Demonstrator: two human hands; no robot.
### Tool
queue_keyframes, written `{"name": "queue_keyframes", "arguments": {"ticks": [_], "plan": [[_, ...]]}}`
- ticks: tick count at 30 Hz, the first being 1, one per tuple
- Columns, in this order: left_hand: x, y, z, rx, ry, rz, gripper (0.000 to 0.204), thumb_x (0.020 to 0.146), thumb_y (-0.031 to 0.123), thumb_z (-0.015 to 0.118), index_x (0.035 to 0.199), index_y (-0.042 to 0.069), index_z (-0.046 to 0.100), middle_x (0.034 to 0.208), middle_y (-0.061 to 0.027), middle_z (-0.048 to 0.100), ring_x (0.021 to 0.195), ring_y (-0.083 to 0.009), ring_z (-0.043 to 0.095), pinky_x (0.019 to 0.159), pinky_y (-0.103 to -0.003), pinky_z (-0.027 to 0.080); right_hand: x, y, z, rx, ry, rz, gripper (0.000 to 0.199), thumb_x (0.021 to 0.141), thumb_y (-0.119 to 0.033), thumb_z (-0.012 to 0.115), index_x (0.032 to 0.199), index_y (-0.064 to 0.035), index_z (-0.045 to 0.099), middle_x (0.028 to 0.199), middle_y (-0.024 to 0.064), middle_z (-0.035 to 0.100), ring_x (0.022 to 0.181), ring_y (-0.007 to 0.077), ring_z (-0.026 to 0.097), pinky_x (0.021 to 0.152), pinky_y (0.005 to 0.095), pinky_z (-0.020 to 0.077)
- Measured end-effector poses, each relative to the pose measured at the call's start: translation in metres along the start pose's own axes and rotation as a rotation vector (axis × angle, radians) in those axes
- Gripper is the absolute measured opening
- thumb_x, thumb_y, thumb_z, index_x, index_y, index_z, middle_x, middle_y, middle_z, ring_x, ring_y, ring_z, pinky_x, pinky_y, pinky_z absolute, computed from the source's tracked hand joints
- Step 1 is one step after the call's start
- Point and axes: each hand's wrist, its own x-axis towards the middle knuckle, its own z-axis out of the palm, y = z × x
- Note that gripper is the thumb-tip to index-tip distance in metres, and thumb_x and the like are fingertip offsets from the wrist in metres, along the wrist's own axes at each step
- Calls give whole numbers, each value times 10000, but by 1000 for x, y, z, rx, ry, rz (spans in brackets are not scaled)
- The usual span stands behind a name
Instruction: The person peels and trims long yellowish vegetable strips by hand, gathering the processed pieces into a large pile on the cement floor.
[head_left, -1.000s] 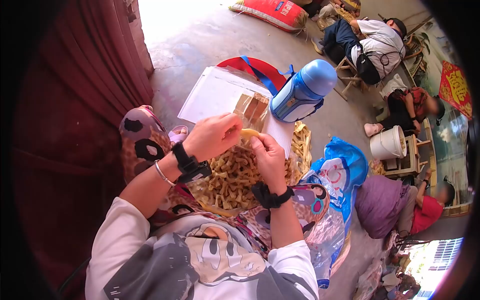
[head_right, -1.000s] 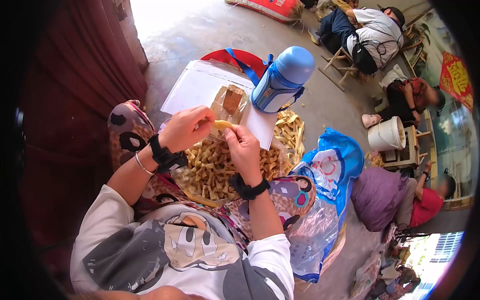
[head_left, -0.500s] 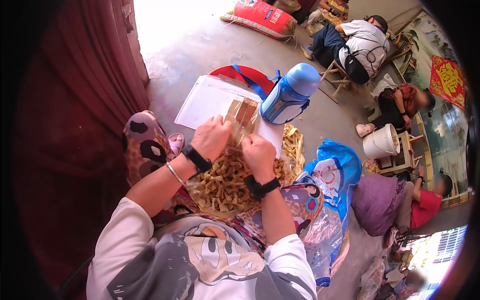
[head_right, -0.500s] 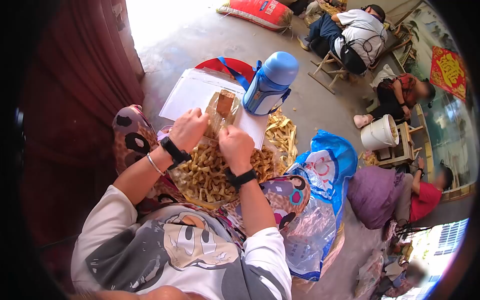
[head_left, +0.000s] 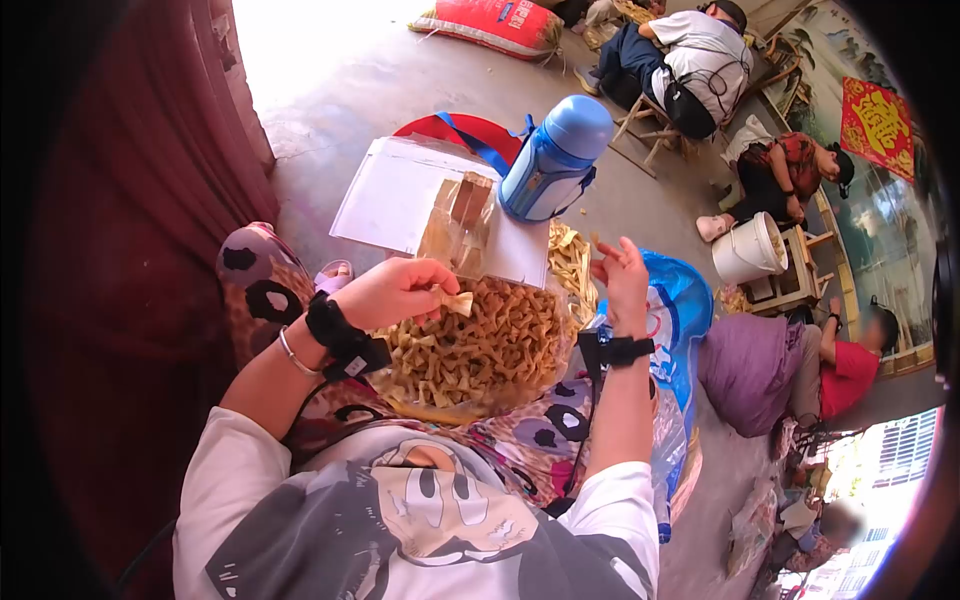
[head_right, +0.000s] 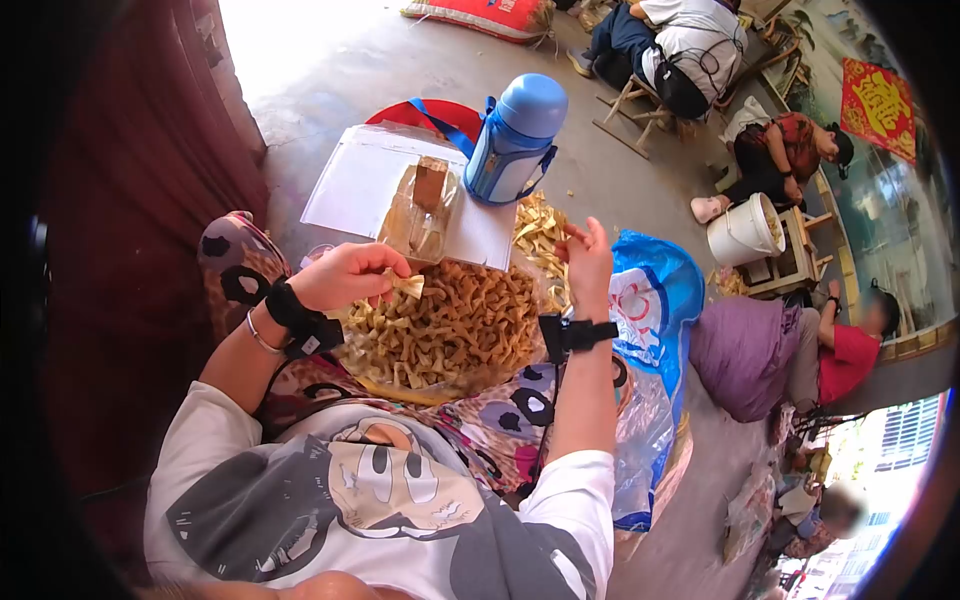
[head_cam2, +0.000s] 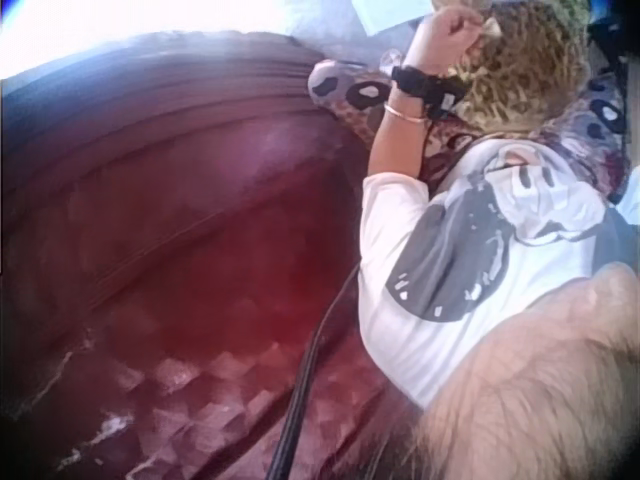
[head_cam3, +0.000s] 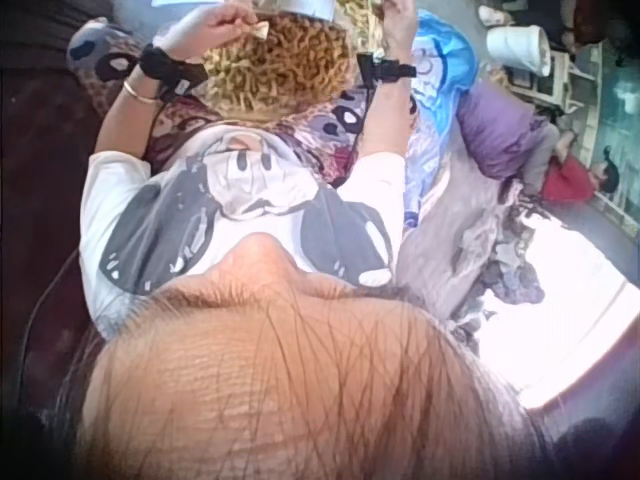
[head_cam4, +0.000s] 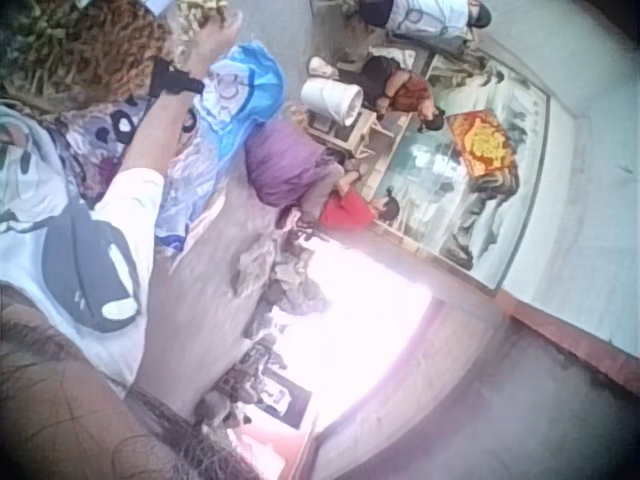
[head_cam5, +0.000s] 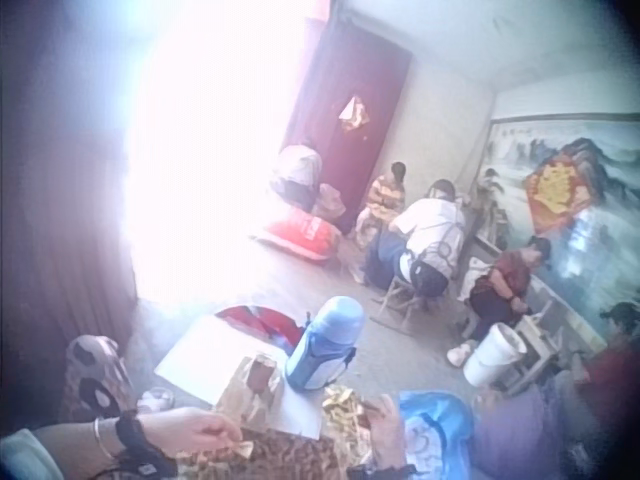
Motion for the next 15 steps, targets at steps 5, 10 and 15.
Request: {"name": "queue_keyframes", "arguments": {"ticks": [5,10,15], "plan": [[24,-55,28,981,64,237,177,801,40,522,962,17,591,877,-165,627,814,-288,633,708,-390,508,-14,-8,-21,-68,15,102,184,925,-166,548,1045,-37,599,904,64,655,701,98,597,584,212,486],[50,-68,56,1252,-256,14,213,776,110,560,973,36,596,892,-177,606,816,-344,628,707,-452,502,-34,-18,-39,65,-25,119,172,929,-188,548,984,-43,621,844,44,656,645,76,577,532,193,460],[75,-55,94,1139,-374,78,258,802,155,555,1035,51,596,911,-161,610,821,-350,624,696,-456,504,-11,-36,-97,-91,-65,94,161,921,-171,551,981,-42,628,846,36,661,637,57,567,501,179,448]]}}
